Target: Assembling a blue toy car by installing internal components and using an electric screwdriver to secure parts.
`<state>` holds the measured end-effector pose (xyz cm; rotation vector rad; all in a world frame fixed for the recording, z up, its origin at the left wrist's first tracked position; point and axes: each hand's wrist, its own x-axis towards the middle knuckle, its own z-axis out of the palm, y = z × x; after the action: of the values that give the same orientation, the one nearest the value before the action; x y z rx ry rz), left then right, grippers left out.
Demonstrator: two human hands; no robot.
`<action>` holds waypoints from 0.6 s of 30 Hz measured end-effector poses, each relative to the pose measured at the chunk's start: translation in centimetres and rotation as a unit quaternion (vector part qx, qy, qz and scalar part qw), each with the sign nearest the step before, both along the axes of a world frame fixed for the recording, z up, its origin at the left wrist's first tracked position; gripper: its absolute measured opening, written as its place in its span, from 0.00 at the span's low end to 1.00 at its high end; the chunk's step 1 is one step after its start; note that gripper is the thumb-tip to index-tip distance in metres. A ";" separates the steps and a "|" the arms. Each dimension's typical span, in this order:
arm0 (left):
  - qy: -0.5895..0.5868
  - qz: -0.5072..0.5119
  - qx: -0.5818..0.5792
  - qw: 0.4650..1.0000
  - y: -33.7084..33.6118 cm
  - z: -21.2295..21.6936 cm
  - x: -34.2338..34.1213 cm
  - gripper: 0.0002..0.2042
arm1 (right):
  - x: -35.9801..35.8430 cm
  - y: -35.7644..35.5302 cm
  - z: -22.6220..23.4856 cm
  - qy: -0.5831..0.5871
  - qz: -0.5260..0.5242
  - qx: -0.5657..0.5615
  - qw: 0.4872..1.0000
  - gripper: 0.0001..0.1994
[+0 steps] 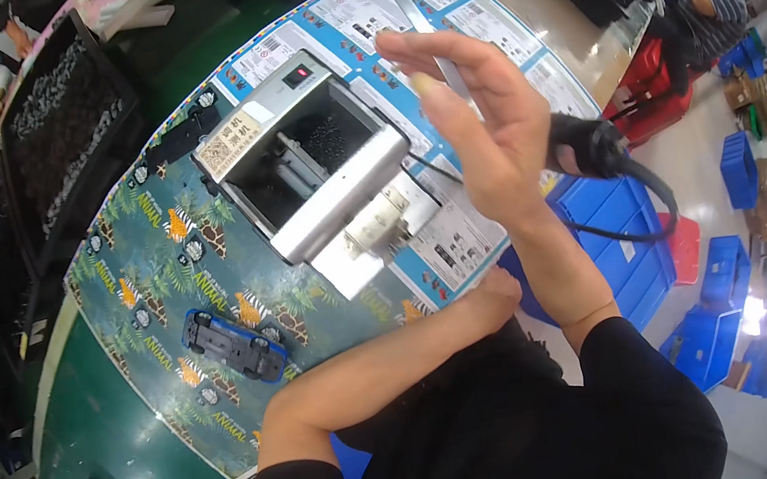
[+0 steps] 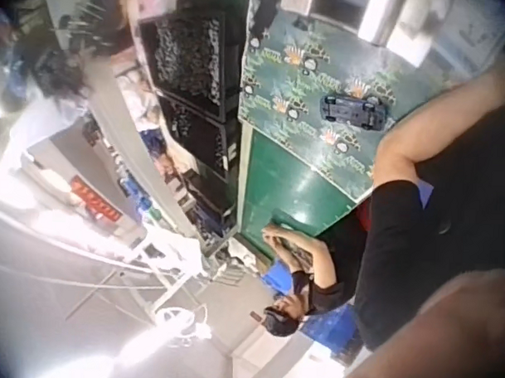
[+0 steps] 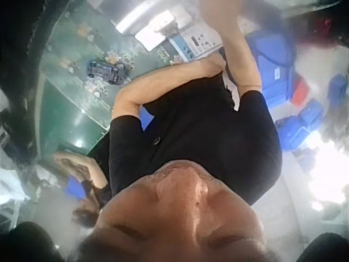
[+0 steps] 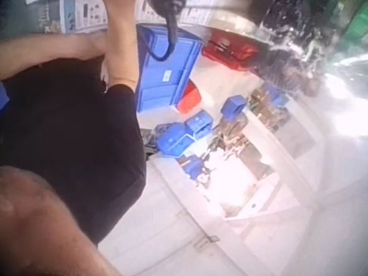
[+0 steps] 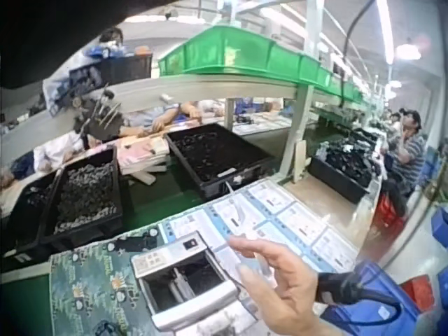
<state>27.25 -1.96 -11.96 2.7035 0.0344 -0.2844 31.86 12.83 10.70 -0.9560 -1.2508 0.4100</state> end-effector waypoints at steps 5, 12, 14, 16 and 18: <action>-0.215 0.031 -0.193 0.957 2.9 6.9 -0.9 0.10 | 1.4 -8.5 0.0 -0.055 0.014 -0.046 0.997 0.15; -0.357 0.142 -0.158 0.910 4.2 19.7 -10.1 0.07 | 0.8 -13.7 -3.3 0.051 0.022 -0.123 0.991 0.13; -0.397 0.263 0.015 0.879 8.3 22.7 -13.1 0.09 | 1.0 -14.5 -3.8 0.097 0.020 -0.159 0.982 0.11; -0.460 0.316 0.107 0.823 13.5 24.9 -13.4 0.16 | 1.0 -15.0 -4.5 0.094 0.009 -0.146 0.985 0.12; -0.412 0.336 0.192 0.825 17.3 26.2 -12.8 0.26 | 1.0 -15.1 -5.1 0.131 0.035 -0.158 0.978 0.13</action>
<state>14.42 15.33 14.25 2.7203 0.8351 1.2018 32.83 -2.27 5.63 -1.0872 -0.9959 0.7833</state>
